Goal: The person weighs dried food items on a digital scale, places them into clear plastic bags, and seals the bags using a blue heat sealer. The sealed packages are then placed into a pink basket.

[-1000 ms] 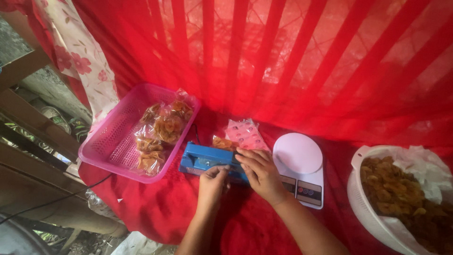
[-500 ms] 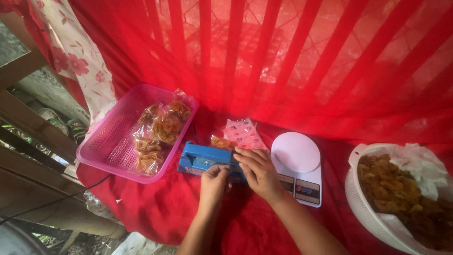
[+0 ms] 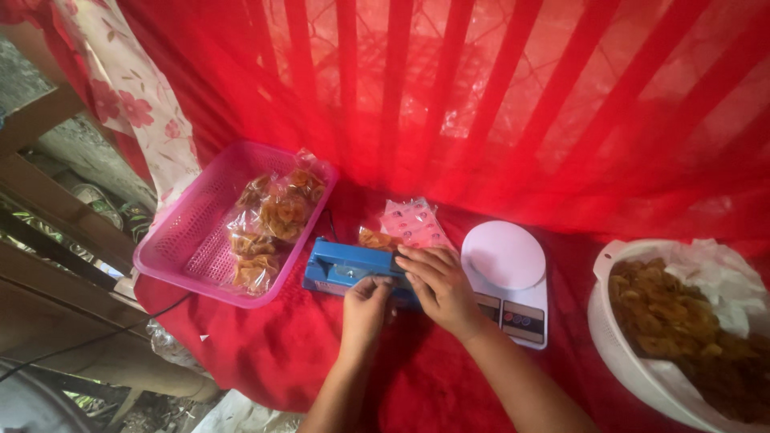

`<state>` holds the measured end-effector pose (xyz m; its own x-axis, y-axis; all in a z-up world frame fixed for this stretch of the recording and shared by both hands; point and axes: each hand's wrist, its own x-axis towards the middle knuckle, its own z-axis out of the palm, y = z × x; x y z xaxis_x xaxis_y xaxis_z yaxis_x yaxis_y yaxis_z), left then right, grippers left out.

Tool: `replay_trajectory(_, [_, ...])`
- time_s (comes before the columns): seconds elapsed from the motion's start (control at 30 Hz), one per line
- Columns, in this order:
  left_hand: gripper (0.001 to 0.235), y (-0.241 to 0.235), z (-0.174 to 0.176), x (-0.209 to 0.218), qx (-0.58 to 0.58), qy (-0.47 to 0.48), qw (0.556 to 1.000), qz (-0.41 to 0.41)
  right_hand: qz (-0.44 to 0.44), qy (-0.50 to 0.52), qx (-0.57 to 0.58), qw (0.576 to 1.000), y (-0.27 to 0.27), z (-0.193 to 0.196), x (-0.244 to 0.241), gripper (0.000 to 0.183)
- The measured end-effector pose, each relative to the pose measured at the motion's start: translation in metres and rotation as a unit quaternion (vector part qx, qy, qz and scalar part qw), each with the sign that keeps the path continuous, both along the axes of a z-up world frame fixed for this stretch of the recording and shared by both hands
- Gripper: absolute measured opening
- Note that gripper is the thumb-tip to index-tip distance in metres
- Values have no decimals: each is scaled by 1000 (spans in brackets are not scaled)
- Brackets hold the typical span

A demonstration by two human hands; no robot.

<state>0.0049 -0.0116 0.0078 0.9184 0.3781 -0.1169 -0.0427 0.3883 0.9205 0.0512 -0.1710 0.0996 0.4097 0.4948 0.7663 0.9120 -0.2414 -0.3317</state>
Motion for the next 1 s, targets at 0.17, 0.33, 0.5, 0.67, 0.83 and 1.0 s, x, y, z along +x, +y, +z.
replay_trajectory(0.17, [14,1,7,-3,-5,-5,1000,-14,9,7,-20,1000,-4,12,4,26])
replay_trajectory(0.33, [20,-2,18,-1,-1,27,999,-21,1,10,-50,999,-3,34,10,26])
replay_trajectory(0.5, [16,-7,25,9,5,11,1000,10,28,22,-21,999,3,58,19,33])
replay_trajectory(0.67, [17,-25,36,23,-15,-29,999,-19,119,185,-2,975,-29,57,33,54])
replay_trajectory(0.83, [18,-63,56,42,-20,-22,994,-101,48,318,-103,941,-91,2,54,83])
replay_trajectory(1.0, [19,-109,71,77,-42,-99,974,-200,120,495,127,851,-118,-76,83,73])
